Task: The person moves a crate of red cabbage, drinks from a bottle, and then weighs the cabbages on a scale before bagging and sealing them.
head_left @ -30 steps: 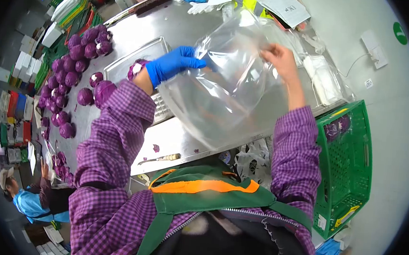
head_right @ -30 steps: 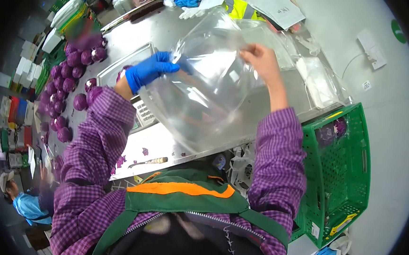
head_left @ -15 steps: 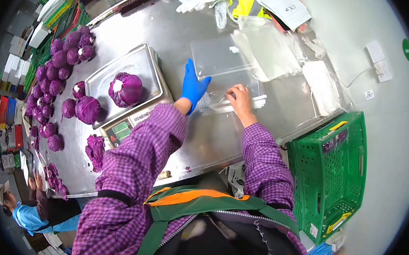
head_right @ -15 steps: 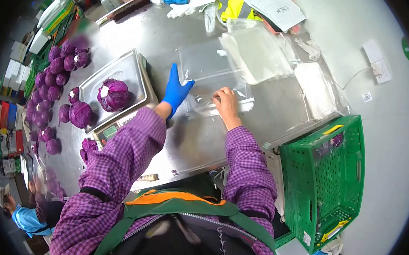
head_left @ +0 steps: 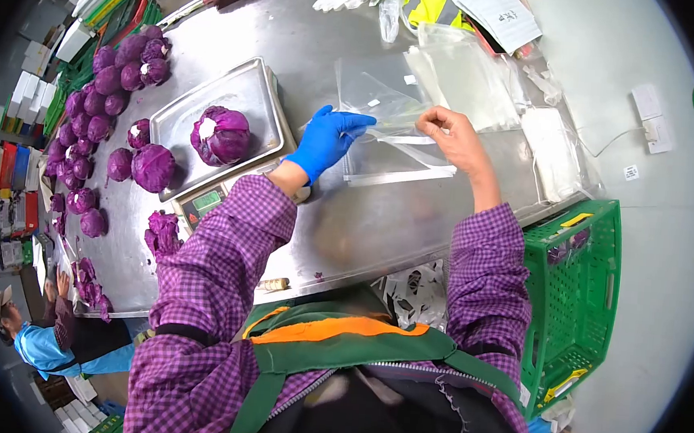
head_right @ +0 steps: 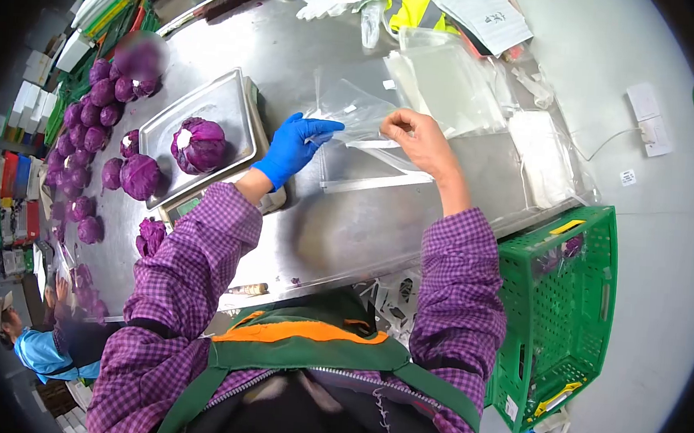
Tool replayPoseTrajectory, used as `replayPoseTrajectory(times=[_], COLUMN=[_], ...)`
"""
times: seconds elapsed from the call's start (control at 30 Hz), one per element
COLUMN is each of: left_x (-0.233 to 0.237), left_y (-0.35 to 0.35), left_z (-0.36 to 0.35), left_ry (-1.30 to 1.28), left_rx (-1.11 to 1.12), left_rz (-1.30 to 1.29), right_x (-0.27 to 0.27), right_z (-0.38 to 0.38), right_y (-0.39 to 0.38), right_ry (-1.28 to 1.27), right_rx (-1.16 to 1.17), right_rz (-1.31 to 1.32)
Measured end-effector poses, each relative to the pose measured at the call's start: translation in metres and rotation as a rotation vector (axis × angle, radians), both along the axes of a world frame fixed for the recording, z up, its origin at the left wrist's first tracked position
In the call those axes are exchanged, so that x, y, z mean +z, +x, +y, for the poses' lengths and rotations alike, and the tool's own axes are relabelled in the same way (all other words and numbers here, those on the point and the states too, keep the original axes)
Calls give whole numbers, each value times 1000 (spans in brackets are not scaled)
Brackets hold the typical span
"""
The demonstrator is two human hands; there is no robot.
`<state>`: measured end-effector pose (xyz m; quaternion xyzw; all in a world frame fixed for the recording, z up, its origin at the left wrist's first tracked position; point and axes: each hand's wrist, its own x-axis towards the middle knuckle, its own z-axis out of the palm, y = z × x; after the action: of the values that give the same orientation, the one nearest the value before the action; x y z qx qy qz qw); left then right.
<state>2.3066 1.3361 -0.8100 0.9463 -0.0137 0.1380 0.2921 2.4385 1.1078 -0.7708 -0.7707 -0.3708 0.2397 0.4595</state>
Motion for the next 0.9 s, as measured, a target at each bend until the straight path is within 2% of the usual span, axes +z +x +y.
replayPoseTrajectory(times=[0.07, 0.1, 0.13, 0.2, 0.27, 0.3, 0.33, 0.4, 0.47, 0.5, 0.53, 0.6, 0.63, 0.67, 0.7, 0.73, 0.77, 0.8, 0.83, 0.87, 0.9], left_x=[5, 4, 6, 11, 16, 33, 50, 74, 87, 73, 76, 86, 98, 116, 112, 102, 91, 101, 119, 128, 118], left_y=[-2, -8, -16, -38, -65, -78, -88, -102, -123, -132, -140, -157, -164, -173, -185, -197, -208, -220, -233, -246, -263], left_z=[-1, 0, -2, -6, 0, -1, 1, 6, 8, 14, 13, 6, 1, -2, -2, 0, 11, 12, 9, 7, 10], left_ry=[-181, -191, -189, -147, -65, -450, -837, -879, -761, -877, -880, -902, -801, -735, -811, -888, -767, -772, -850, -928, -1159], left_rx=[-4, -62, -66, -105, -148, -83, -14, -28, 177, 27, 48, 52, -9, 73, 62, 45, 12, 37, 15, -9, -163], left_rz=[107, 141, 137, 226, 153, 341, 522, 458, 521, 379, 366, 466, 455, 584, 504, 419, 486, 464, 554, 644, 522], right_x=[-14, -42, -76, -134, -159, -164, -154, -120, -38, 3, 39, 88, 88, 83, 76, 60, 38, 28, 30, 35, 38], right_z=[-4, -8, -13, -22, -31, -34, -36, -40, -34, -31, -25, -12, -2, 9, 19, 23, 25, 28, 33, 38, 44], right_y=[-9, -6, -6, -9, -12, -13, -15, -18, -37, -49, -63, -106, -121, -134, -146, -152, -154, -157, -167, -178, -186], right_ry=[287, 350, 352, 107, 131, 153, 154, 333, 573, 525, 480, 180, 192, 130, 70, 80, 139, 192, 193, 256, 305], right_rx=[-195, -170, -173, -319, -371, -429, -421, -415, -167, -21, 130, 282, 316, 419, 519, 550, 511, 472, 494, 320, 133], right_rz=[196, 203, 199, 295, 385, 476, 475, 441, 356, 178, -4, -344, -350, -494, -641, -652, -495, -336, -341, -5, 331])
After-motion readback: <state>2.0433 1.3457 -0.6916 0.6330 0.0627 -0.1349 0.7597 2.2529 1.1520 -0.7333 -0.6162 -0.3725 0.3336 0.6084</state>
